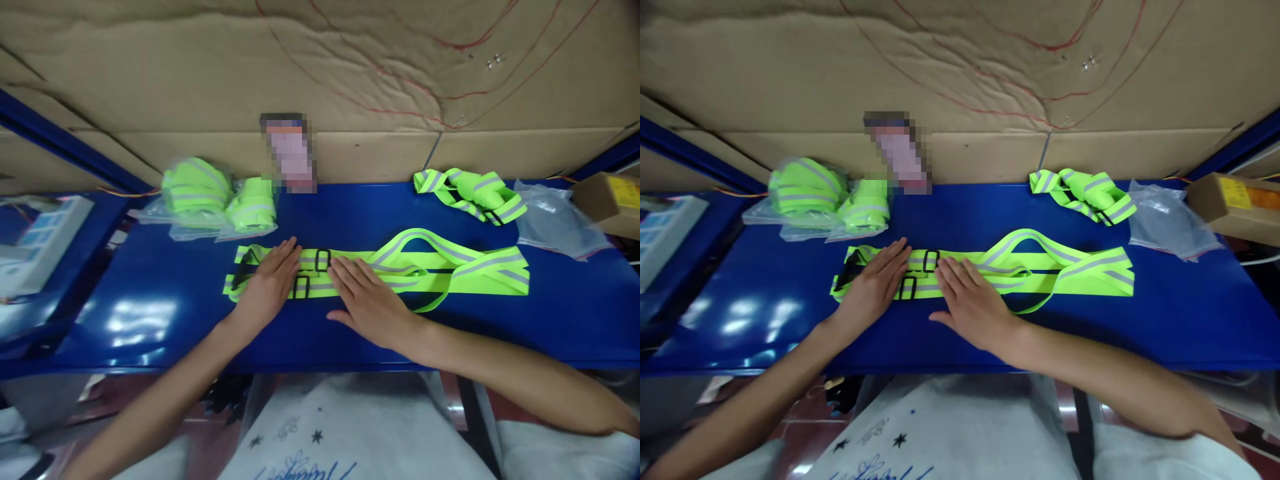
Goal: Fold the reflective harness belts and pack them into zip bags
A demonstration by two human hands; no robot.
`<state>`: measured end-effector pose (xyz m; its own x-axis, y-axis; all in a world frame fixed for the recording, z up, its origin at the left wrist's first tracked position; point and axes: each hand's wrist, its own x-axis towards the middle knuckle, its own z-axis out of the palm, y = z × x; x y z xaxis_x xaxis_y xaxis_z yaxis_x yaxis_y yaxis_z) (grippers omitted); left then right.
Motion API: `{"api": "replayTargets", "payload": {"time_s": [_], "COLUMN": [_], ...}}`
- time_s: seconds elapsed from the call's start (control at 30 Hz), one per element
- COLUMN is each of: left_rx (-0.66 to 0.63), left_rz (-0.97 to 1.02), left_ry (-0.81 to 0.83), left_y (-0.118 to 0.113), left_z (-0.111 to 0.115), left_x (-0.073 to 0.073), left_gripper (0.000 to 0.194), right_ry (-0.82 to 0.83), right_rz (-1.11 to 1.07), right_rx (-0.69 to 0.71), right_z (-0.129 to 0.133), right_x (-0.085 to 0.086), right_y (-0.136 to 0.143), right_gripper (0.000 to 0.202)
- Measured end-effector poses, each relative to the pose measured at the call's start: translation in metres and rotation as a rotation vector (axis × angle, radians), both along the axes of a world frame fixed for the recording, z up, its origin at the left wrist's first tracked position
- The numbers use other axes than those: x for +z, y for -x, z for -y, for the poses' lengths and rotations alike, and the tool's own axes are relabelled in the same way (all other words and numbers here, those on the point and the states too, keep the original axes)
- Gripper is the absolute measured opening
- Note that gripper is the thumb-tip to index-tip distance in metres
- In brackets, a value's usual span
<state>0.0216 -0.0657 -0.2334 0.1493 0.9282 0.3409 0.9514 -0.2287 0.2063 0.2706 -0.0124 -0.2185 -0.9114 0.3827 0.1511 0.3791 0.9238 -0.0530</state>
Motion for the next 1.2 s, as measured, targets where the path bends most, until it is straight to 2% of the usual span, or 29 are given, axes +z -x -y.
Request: {"api": "replayTargets", "payload": {"time_s": [0.1, 0.2, 0.27, 0.37, 0.5, 0.57, 0.63, 0.73, 0.8, 0.9, 1.07, 1.2], "left_rx": [-0.014, 0.052, 0.049, -0.008, 0.017, 0.054, 0.143, 0.278, 0.211, -0.020, -0.223, -0.307], "left_rz": [-0.046, -0.098, -0.163, -0.269, -0.322, -0.253, -0.099, 0.109, 0.104, -0.012, -0.127, -0.162], "left_ry": [-0.079, -0.117, -0.076, 0.003, 0.052, 0.015, -0.073, -0.114, -0.019, 0.120, 0.200, 0.210], "left_y": [0.001, 0.010, 0.019, 0.026, 0.018, 0.016, 0.020, 0.039, 0.054, 0.066, 0.049, 0.034], "left_z": [0.010, 0.024, 0.033, 0.042, 0.047, 0.051, 0.057, 0.069, 0.075, 0.075, 0.060, 0.048], "left_x": [0.023, 0.048, 0.055, 0.045, 0.027, 0.026, 0.031, 0.039, 0.041, 0.041, 0.044, 0.050], "left_gripper": [0.046, 0.043, 0.045, 0.058, 0.062, 0.058, 0.052, 0.044, 0.045, 0.054, 0.064, 0.070], "right_ry": [0.073, 0.085, 0.094, 0.109, 0.125, 0.130, 0.135, 0.126, 0.117, 0.126, 0.130, 0.155], "right_rz": [-0.008, -0.033, -0.039, -0.046, -0.053, -0.049, -0.047, -0.056, -0.068, -0.088, -0.120, -0.120], "right_rx": [-0.005, -0.003, 0.007, 0.023, 0.025, 0.027, 0.029, 0.042, 0.064, 0.083, 0.117, 0.102], "right_z": [-0.014, -0.018, -0.019, -0.021, -0.023, -0.024, -0.024, -0.027, -0.033, -0.047, -0.069, -0.081], "right_x": [-0.006, -0.007, -0.007, -0.010, -0.013, -0.013, -0.012, -0.011, -0.011, -0.011, -0.012, -0.012], "right_y": [-0.003, -0.007, -0.008, -0.008, -0.010, -0.011, -0.011, -0.011, -0.014, -0.028, -0.068, -0.091], "right_gripper": [0.075, 0.072, 0.071, 0.069, 0.068, 0.069, 0.068, 0.066, 0.066, 0.060, 0.050, 0.050]}}
